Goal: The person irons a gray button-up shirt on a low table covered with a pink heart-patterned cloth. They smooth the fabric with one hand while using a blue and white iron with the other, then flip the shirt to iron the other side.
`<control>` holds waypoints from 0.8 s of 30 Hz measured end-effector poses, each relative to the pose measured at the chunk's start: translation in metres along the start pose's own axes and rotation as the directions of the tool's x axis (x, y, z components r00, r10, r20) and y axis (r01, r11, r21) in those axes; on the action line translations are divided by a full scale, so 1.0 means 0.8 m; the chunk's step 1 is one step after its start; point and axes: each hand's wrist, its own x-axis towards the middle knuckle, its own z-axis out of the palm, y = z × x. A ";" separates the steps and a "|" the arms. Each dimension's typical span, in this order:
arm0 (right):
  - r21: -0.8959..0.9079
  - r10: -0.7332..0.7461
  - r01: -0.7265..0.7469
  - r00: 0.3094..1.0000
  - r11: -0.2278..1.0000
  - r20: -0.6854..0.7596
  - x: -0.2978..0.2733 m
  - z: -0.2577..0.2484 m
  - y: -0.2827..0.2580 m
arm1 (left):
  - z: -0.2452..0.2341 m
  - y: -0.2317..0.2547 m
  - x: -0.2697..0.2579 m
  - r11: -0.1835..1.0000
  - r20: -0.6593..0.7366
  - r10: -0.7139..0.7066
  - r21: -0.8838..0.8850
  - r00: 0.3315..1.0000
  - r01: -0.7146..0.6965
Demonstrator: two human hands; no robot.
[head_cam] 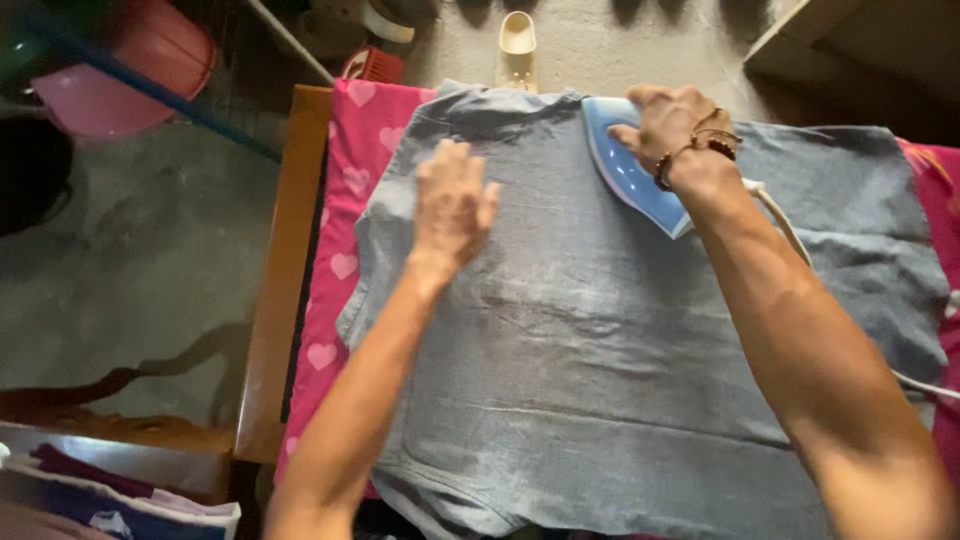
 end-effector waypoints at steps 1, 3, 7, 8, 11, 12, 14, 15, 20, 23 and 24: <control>0.038 -0.037 0.036 0.999 0.999 0.020 -0.006 0.000 0.001 | 0.019 0.021 0.003 0.999 -0.020 0.049 0.016 0.999 -0.048; 0.045 -0.082 0.078 0.991 0.996 0.110 -0.026 0.000 0.000 | 0.044 0.037 0.009 0.997 -0.023 0.079 0.019 0.997 -0.079; -0.092 -0.228 0.236 0.970 0.967 0.089 -0.086 0.014 0.019 | 0.066 0.051 0.005 0.999 -0.003 0.037 -0.011 0.999 -0.037; -0.140 -0.301 0.300 0.953 0.944 0.008 -0.091 0.016 0.030 | 0.065 0.051 0.004 0.999 -0.015 0.034 -0.013 0.999 -0.035; -0.112 -0.210 0.211 0.977 0.971 0.019 -0.069 0.022 0.056 | 0.060 0.050 0.004 1.000 0.006 0.007 -0.030 1.000 -0.007; -0.074 -0.141 0.142 0.990 0.987 0.016 -0.058 0.023 0.066 | 0.060 0.051 0.002 1.000 0.013 0.013 -0.018 1.000 -0.013; 0.002 -0.010 0.010 1.000 1.000 0.007 -0.027 0.017 0.083 | 0.058 0.051 0.007 1.000 0.013 0.022 0.014 1.000 -0.022; 0.022 0.000 0.000 1.000 1.000 -0.016 -0.017 0.012 0.092 | 0.057 0.051 0.009 1.000 0.016 0.016 0.010 1.000 -0.016; 0.038 -0.005 0.004 1.000 0.999 0.022 -0.059 0.009 0.116 | 0.058 0.074 0.013 0.999 0.035 -0.015 0.035 0.999 0.014; 0.045 -0.097 0.094 0.992 0.995 0.081 -0.142 0.021 0.124 | 0.073 0.121 0.016 1.000 0.065 0.008 -0.012 0.998 -0.007; 0.006 -0.180 0.180 0.984 0.984 -0.006 -0.160 0.025 0.132 | 0.080 0.141 0.011 0.999 0.090 0.042 -0.029 0.995 -0.040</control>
